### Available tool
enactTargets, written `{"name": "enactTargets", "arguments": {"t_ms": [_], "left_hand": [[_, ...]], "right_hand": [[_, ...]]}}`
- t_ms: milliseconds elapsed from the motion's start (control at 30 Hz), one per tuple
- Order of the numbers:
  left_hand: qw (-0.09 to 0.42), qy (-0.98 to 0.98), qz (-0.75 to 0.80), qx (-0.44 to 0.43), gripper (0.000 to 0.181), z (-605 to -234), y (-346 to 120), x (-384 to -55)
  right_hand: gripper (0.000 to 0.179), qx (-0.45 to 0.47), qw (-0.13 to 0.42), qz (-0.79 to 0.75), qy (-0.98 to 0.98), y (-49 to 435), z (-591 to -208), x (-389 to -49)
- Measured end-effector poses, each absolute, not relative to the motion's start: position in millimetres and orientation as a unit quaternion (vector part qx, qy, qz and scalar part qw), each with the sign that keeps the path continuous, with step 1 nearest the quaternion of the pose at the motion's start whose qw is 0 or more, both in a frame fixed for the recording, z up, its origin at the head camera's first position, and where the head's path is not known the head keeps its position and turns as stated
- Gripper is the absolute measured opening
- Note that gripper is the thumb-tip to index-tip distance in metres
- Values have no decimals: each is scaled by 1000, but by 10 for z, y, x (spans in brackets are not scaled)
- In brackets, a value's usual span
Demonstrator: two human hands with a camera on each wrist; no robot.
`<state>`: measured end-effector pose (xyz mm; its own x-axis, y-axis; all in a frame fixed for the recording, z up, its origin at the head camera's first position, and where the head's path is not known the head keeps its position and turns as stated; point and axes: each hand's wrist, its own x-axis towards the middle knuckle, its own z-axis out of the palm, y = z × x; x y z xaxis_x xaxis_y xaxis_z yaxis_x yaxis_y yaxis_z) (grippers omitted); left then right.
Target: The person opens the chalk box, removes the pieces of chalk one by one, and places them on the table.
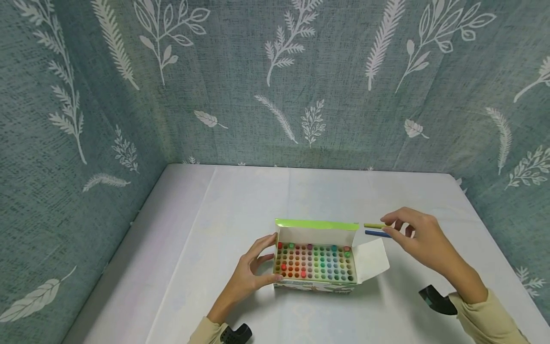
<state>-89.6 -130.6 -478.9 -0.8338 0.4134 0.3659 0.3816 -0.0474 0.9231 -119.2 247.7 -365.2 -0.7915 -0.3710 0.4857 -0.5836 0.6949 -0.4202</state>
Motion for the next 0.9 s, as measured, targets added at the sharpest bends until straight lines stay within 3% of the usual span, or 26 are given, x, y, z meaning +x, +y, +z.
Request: {"name": "enactTargets", "arguments": {"t_ms": [367,900], "left_hand": [[12,689,666,284,85,-4797,-1305,-896],[11,695,660,283,84,-4760,-1302,-889]], "right_hand": [[34,334,166,298,-879,2243,-3534,-1056],[28,361,96,262,-890,2019,-3731,-1014]]}}
